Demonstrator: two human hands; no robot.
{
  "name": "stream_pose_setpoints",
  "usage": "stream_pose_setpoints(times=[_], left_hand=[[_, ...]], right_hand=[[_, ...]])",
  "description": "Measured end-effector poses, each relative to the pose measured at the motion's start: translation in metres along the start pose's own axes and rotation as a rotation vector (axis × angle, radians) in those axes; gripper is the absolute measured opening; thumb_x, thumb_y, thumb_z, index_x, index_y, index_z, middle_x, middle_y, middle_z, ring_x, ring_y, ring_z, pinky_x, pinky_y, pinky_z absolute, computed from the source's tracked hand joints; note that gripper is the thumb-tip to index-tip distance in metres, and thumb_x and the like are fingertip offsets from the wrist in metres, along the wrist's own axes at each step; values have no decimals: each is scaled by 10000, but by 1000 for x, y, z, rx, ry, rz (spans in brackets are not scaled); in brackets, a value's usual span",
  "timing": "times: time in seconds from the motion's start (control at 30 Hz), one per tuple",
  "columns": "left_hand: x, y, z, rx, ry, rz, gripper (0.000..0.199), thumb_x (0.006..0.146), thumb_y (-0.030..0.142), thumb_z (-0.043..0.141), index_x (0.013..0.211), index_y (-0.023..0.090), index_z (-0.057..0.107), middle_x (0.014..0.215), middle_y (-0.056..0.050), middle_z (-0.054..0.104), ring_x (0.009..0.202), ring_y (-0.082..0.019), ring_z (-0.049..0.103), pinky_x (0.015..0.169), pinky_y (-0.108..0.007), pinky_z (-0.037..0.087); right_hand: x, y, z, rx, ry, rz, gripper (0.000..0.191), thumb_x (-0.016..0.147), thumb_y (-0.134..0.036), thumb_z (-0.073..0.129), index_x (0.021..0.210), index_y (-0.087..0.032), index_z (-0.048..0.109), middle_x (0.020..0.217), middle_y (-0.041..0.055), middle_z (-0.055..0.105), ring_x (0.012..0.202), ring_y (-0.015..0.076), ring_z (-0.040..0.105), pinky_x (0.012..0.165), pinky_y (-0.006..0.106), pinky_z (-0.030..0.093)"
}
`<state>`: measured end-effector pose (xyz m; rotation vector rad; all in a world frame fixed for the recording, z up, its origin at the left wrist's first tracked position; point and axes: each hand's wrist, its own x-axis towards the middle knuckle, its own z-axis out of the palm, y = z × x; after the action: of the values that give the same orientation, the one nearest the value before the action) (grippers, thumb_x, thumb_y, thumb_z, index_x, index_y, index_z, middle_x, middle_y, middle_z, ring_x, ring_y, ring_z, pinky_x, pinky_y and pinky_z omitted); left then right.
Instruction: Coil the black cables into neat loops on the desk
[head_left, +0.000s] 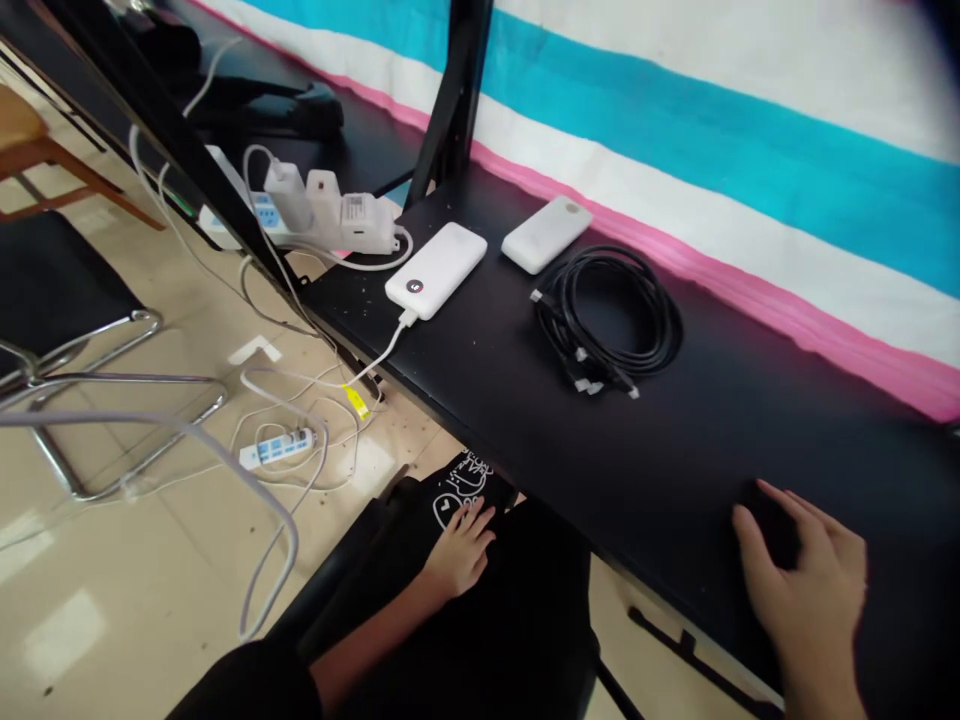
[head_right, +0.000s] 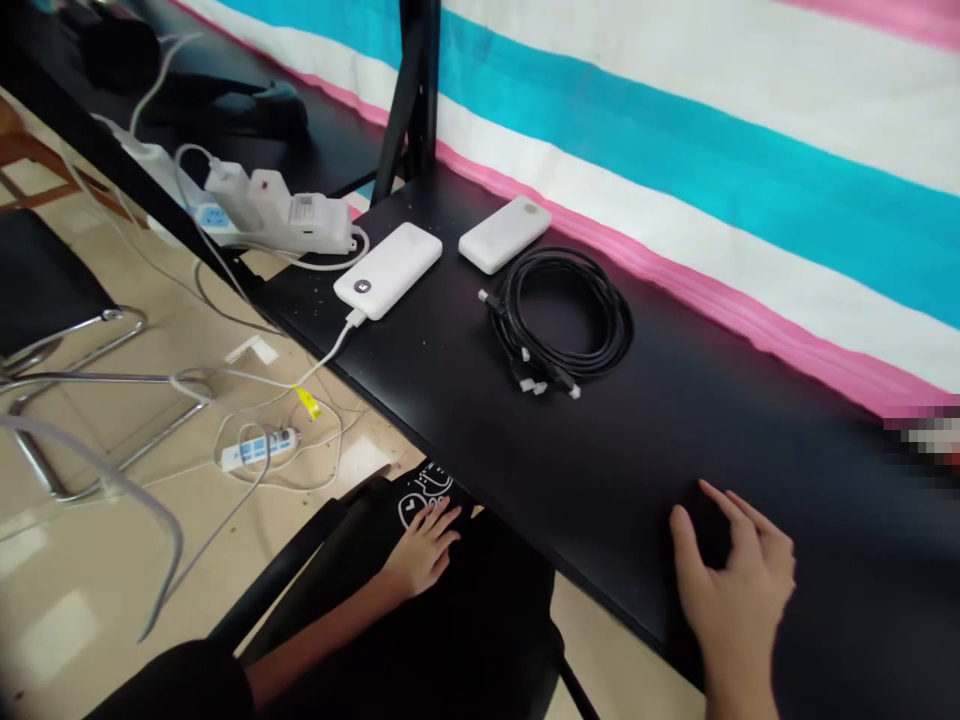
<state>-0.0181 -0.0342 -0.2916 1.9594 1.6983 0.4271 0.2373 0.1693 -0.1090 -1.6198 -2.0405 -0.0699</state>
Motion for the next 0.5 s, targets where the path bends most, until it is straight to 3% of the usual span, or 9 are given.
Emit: stream_pose_setpoints(times=[0.17, 0.3, 0.43, 0.5], left_hand=[[0, 0, 6, 17, 32, 5, 220, 859, 205, 526, 1052, 210, 634, 1445, -34, 465, 1398, -243, 274, 1130, -411, 266], [3, 3, 5, 49, 121, 20, 298, 820, 68, 466, 985, 221, 661, 1397, -15, 523, 1353, -259, 366, 1079, -446, 350], [7, 0, 3, 74, 227, 111, 327, 791, 55, 457, 961, 204, 694, 1290, -76, 616, 1221, -325, 523, 948, -508, 462], [10, -1, 2, 98, 324, 193, 314, 766, 71, 479, 901, 241, 705, 1221, -42, 664, 1168, -320, 572, 892, -478, 502]], right_hand=[[1, 2, 3, 40, 33, -37, 519, 846, -563, 491, 1153, -173, 643, 1125, 165, 586, 1071, 353, 539, 928, 546, 406], [2, -6, 1, 44, 22, 4, 429, 855, -486, 495, 1107, -167, 633, 1112, 162, 578, 1050, 325, 540, 914, 525, 407], [2, -14, -1, -4, 20, 35, 343, 868, -402, 505, 1139, -218, 607, 1134, 118, 586, 1055, 271, 553, 897, 450, 434], [1, -17, -1, -18, 25, 57, 323, 866, -370, 517, 1137, -218, 604, 1151, 111, 581, 1061, 259, 555, 904, 430, 434]])
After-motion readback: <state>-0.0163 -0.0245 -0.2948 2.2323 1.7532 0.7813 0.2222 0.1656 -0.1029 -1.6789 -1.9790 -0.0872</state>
